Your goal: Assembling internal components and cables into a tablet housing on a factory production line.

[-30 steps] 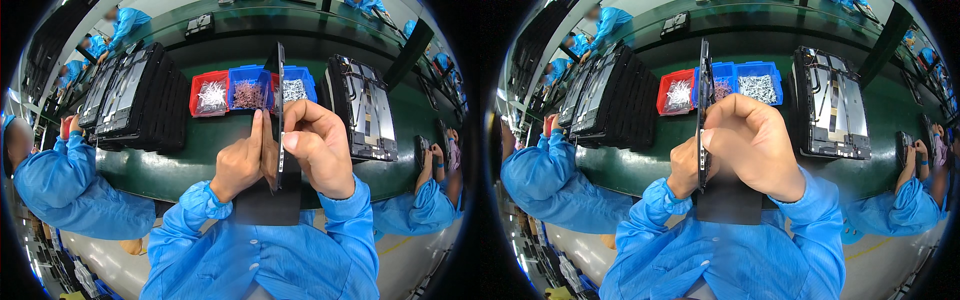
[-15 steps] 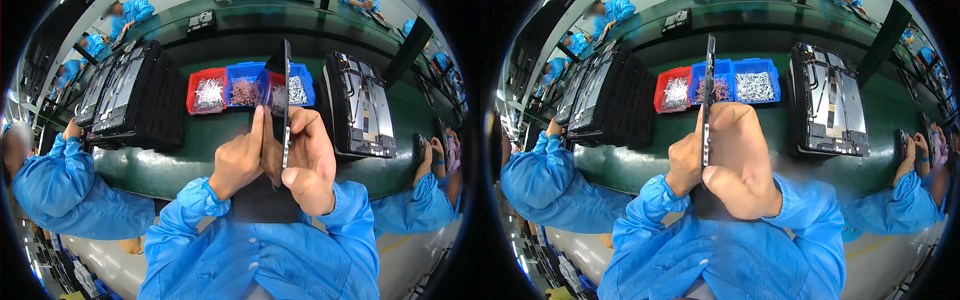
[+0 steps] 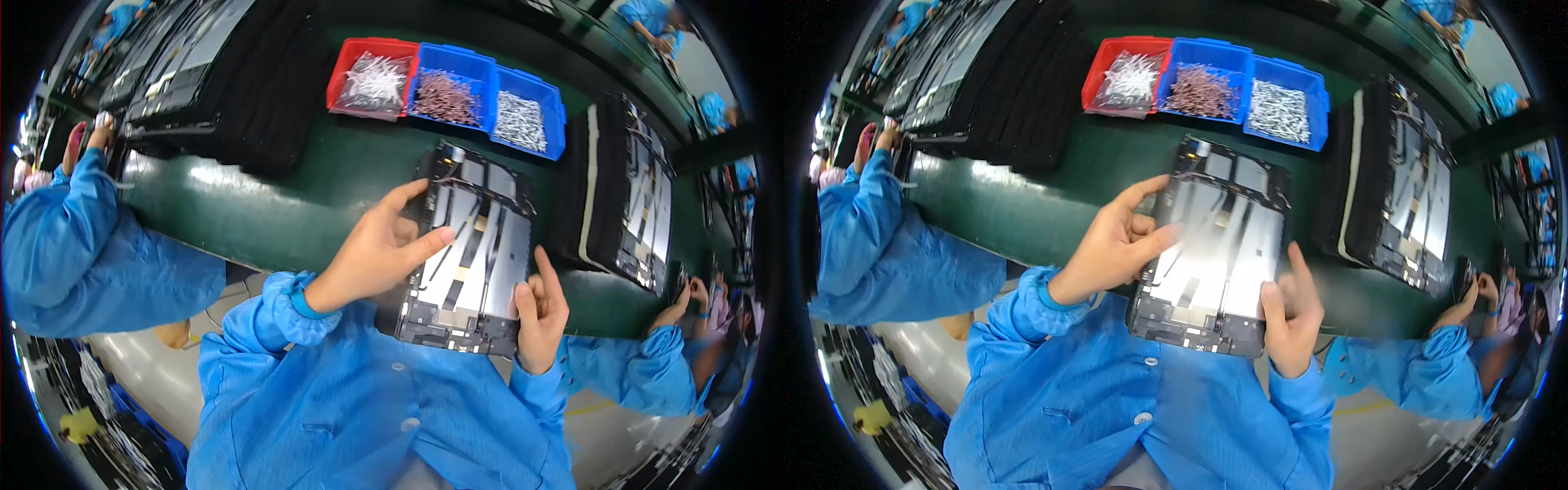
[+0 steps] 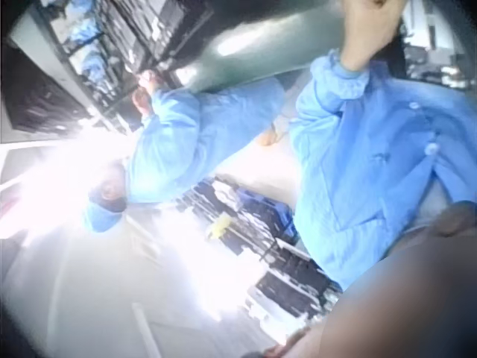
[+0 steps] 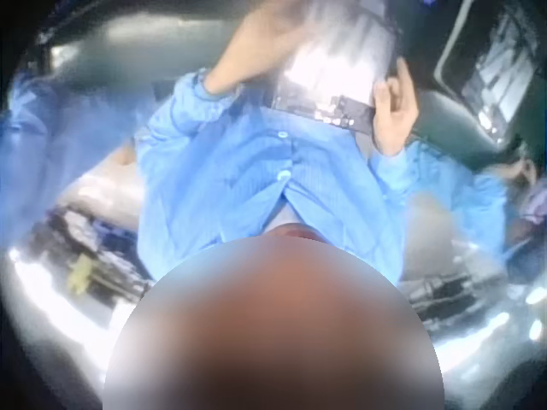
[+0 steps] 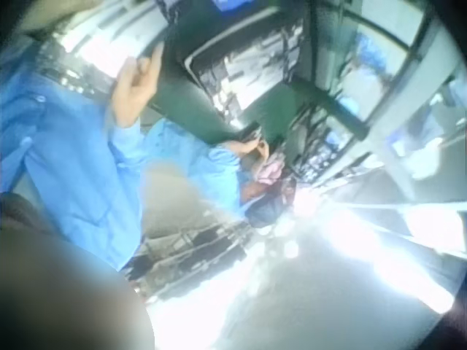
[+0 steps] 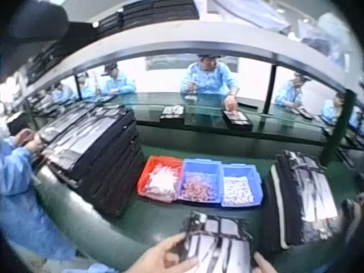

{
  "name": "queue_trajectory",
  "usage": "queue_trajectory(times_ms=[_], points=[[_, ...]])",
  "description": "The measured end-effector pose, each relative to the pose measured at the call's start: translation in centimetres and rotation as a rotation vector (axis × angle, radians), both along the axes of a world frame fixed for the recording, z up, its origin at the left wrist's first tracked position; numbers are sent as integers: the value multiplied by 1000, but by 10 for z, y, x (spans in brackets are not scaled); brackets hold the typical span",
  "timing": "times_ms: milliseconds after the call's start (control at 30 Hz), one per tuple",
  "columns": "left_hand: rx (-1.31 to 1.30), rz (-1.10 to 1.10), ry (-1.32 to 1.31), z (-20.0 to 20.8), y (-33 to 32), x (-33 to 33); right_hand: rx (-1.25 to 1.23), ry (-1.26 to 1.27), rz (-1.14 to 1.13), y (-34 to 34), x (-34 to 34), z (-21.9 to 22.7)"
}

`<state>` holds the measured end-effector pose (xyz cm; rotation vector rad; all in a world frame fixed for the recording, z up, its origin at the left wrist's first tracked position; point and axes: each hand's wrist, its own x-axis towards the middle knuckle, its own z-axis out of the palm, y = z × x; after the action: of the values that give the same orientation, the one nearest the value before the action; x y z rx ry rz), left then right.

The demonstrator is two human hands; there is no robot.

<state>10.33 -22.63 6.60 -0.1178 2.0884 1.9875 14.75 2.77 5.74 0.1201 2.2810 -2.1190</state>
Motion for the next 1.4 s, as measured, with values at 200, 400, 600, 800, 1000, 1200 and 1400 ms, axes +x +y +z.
queue_trajectory(times_ms=[200, 400, 600, 800, 1000, 1200, 1400], points=[[-369, 17, 291, -20, -2, 20, 80, 34, -36, -8, 8, -23], [-679, 34, 402, -29, -4, 27, 401, -55, -47, -24, 10, -20], [-538, 1, 430, -28, -6, 40, 610, 240, 69, -13, 9, -10], [-338, 76, 599, 12, -13, -16, 157, 223, -246, 15, 12, 59], [-812, 228, 957, -28, -5, -137, 281, 322, -435, 153, -45, 113], [-872, 266, 959, -48, -1, -151, 24, 112, -223, 198, -94, 118], [-679, 360, 926, -39, 5, -150, -19, 19, -274, 195, -110, 108]])
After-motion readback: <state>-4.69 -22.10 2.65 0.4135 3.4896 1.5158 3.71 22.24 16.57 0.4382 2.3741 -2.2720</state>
